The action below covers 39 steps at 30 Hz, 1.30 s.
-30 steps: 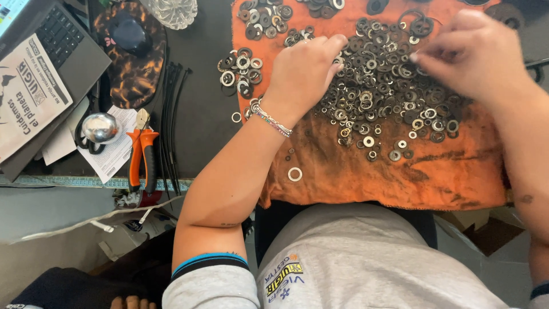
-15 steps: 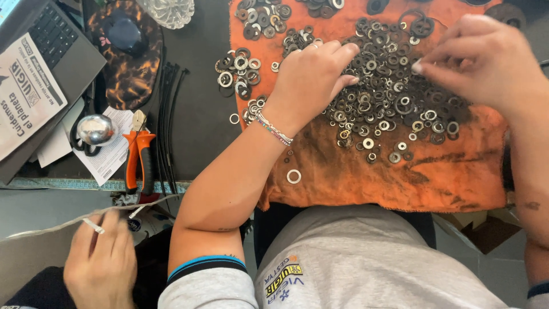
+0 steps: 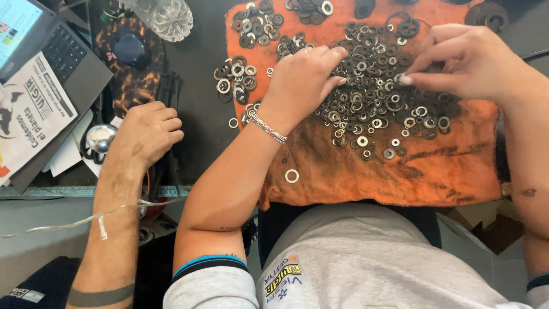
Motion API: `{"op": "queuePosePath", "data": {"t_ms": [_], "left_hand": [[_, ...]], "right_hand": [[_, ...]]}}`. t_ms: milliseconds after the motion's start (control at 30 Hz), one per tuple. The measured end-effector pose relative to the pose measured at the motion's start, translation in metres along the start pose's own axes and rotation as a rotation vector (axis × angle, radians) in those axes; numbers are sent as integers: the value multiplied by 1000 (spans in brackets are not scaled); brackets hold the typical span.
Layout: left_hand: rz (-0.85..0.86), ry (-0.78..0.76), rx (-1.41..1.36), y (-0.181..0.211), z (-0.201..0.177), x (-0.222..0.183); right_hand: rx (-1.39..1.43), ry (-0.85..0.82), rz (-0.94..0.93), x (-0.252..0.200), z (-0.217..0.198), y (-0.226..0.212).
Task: Sorting through a large pile of metal washers and small hardware on a workbench.
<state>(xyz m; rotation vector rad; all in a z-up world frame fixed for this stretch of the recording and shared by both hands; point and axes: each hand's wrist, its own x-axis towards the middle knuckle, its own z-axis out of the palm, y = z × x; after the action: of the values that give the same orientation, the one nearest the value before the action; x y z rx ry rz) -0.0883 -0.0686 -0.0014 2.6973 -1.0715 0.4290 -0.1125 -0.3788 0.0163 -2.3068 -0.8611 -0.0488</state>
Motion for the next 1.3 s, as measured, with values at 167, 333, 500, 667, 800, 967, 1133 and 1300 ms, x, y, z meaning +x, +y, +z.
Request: {"op": "queuePosePath", "data": {"t_ms": [167, 333, 500, 667, 800, 967, 1133, 1300], "left_hand": [[5, -18, -22, -2, 3, 0], [-1, -20, 24, 0, 7, 0], [12, -15, 1, -1, 3, 0], [41, 4, 34, -1, 6, 2], [79, 36, -28, 2, 9, 3], [136, 0, -45, 6, 5, 2], [142, -3, -57, 3, 0, 2], [172, 22, -52, 6, 4, 2]], "right_hand": [[-488, 195, 3, -11, 22, 41], [-323, 29, -131, 0, 36, 31], [-94, -133, -49, 4, 14, -4], [-253, 166, -129, -4, 28, 29], [-507, 316, -108, 1, 51, 46], [-459, 225, -273, 11, 53, 26], [-304, -20, -238, 2, 29, 6], [-264, 122, -148, -2, 19, 20]]}}
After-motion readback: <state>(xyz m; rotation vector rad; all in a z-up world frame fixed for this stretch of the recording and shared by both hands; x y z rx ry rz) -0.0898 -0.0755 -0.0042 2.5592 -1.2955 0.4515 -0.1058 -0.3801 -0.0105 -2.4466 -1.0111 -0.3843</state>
